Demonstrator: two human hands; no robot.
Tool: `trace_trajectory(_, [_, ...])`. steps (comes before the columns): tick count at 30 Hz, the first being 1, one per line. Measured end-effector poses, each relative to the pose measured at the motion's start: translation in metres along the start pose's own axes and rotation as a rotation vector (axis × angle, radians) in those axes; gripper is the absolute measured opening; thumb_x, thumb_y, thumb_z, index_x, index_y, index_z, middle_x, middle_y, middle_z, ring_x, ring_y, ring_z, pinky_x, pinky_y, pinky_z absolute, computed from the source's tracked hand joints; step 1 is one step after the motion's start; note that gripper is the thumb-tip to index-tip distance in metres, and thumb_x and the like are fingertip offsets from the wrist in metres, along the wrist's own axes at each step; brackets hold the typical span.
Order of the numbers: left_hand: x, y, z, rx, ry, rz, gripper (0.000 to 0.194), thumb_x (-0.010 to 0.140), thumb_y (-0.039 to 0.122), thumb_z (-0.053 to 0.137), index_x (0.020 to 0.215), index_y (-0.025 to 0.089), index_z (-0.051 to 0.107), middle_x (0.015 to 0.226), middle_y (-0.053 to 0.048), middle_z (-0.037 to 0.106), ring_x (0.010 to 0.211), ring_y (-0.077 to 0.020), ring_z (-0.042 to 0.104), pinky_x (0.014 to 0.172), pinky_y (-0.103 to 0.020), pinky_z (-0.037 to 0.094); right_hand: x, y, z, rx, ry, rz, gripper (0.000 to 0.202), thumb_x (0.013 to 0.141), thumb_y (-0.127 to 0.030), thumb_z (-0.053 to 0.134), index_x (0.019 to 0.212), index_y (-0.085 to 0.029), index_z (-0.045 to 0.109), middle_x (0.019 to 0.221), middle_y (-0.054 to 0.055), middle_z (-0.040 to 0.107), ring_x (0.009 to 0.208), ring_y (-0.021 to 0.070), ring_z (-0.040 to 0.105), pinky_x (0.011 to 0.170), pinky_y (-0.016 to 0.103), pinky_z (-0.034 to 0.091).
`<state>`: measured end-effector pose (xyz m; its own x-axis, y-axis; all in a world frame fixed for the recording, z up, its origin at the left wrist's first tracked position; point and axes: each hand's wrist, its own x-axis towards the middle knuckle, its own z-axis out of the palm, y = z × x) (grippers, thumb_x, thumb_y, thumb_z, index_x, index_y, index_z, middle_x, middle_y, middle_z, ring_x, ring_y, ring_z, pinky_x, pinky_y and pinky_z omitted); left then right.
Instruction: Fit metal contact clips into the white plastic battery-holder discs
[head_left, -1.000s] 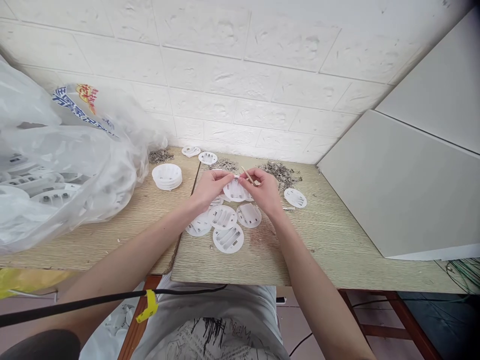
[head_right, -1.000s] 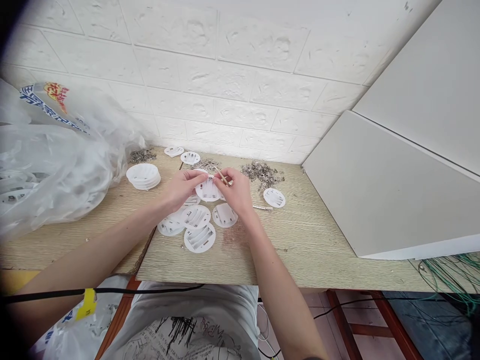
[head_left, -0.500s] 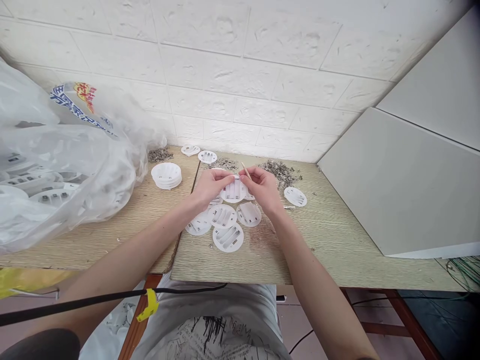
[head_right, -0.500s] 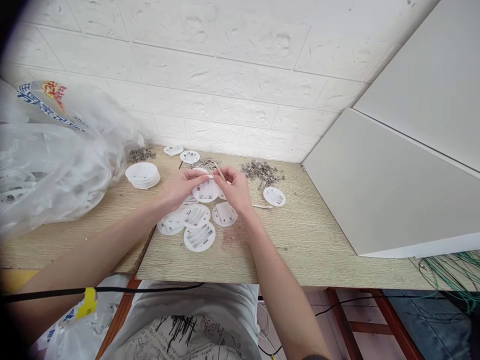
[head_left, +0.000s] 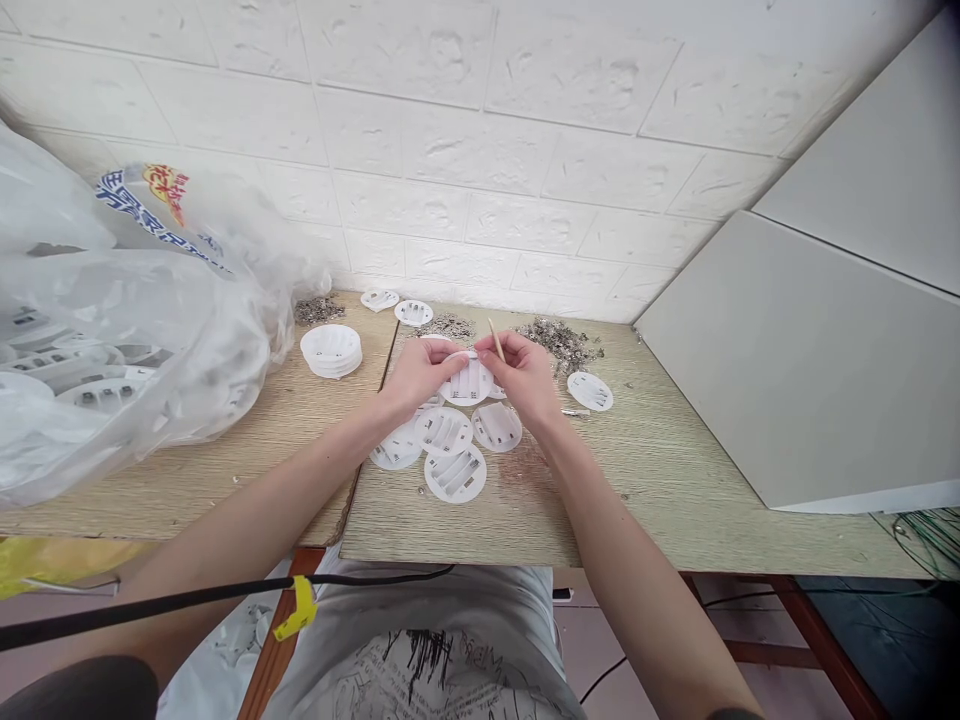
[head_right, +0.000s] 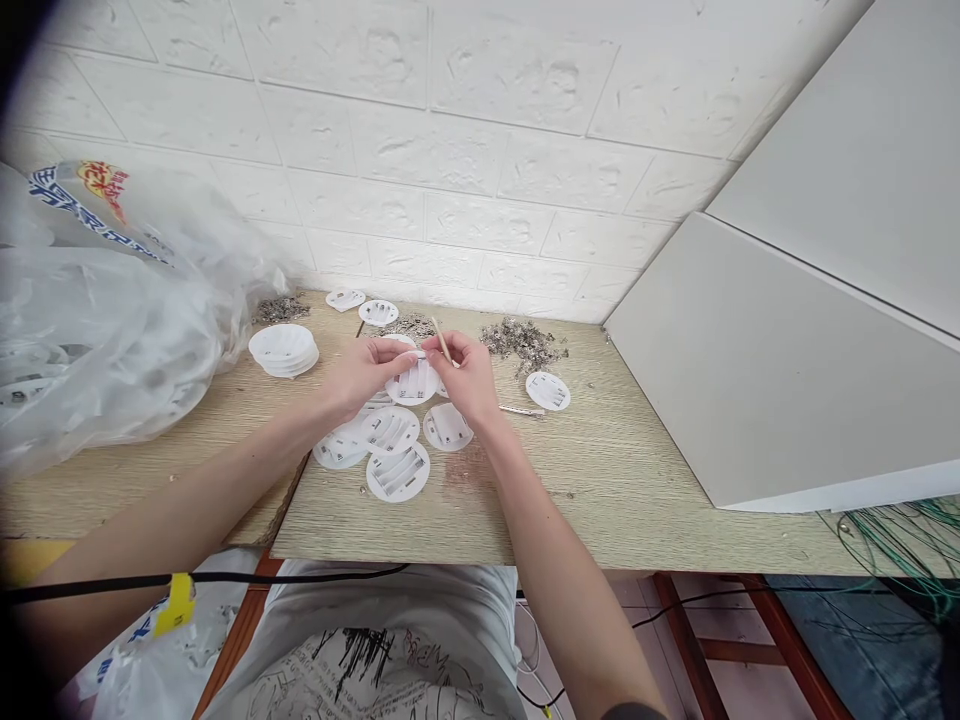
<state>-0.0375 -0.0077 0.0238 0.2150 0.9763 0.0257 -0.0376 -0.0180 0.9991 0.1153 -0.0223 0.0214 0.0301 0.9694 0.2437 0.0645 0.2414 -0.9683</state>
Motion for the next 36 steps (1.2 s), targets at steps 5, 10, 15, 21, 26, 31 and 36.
trace_trajectory(5, [0.001,0.000,0.001,0.008,0.039,-0.010,0.013,0.067,0.030,0.074,0.074,0.019,0.073,0.068,-0.002,0.067,0.060,-0.0149,0.054,0.057,-0.028,0.040,0.001,0.000,0.000,0.035,-0.004,0.012,0.019,0.070,-0.037,0.070,0.078,-0.021,0.065,0.068,-0.002,0.056,0.060,0.0116,0.046,0.055,0.025,0.036])
trace_trajectory(10, [0.001,-0.002,0.000,0.008,0.034,0.001,0.013,0.065,0.029,0.073,0.071,0.017,0.070,0.063,-0.001,0.060,0.054,-0.0117,0.048,0.055,-0.028,0.037,0.000,-0.001,0.002,-0.012,-0.007,-0.032,0.015,0.072,-0.035,0.069,0.077,-0.021,0.064,0.072,0.000,0.059,0.066,0.0133,0.050,0.058,0.026,0.038])
trace_trajectory(15, [0.001,-0.006,0.001,0.000,0.025,0.036,0.010,0.064,0.025,0.072,0.064,0.018,0.066,0.062,-0.001,0.058,0.057,-0.0138,0.050,0.059,-0.030,0.038,-0.003,-0.003,0.005,-0.067,0.013,-0.062,0.014,0.073,-0.034,0.068,0.076,-0.021,0.065,0.072,0.000,0.059,0.068,0.0146,0.052,0.061,0.027,0.040])
trace_trajectory(21, [0.002,-0.013,-0.001,0.058,0.025,0.084,0.007,0.062,0.021,0.070,0.067,0.020,0.065,0.065,0.000,0.061,0.059,-0.0155,0.053,0.059,-0.030,0.038,-0.003,-0.003,0.006,-0.099,0.022,-0.082,0.009,0.073,-0.030,0.064,0.074,-0.021,0.066,0.071,0.000,0.059,0.068,0.0148,0.052,0.062,0.028,0.040])
trace_trajectory(26, [0.004,-0.018,-0.002,0.072,0.032,0.093,0.007,0.063,0.020,0.070,0.069,0.020,0.066,0.066,-0.001,0.062,0.063,-0.0175,0.055,0.062,-0.031,0.040,-0.002,0.000,0.006,-0.114,0.017,-0.087,0.010,0.074,-0.031,0.062,0.072,-0.021,0.066,0.067,0.000,0.057,0.069,0.0158,0.052,0.062,0.028,0.040])
trace_trajectory(31, [0.002,-0.005,-0.001,0.009,0.052,0.052,0.011,0.065,0.024,0.075,0.074,0.018,0.070,0.072,-0.003,0.066,0.069,-0.0191,0.060,0.067,-0.033,0.044,0.000,0.003,0.007,0.023,0.024,0.009,0.015,0.073,-0.037,0.066,0.077,-0.022,0.065,0.063,-0.002,0.051,0.059,0.0122,0.046,0.055,0.027,0.038])
trace_trajectory(36, [0.000,0.009,-0.001,-0.338,-0.117,-0.023,0.045,0.063,0.024,0.082,0.106,0.017,0.070,0.099,-0.007,0.072,0.089,-0.0180,0.065,0.083,-0.034,0.049,0.004,0.005,0.003,0.263,0.111,0.159,0.028,0.068,-0.040,0.073,0.087,-0.023,0.061,0.068,-0.003,0.054,0.057,0.0109,0.049,0.051,0.025,0.041])
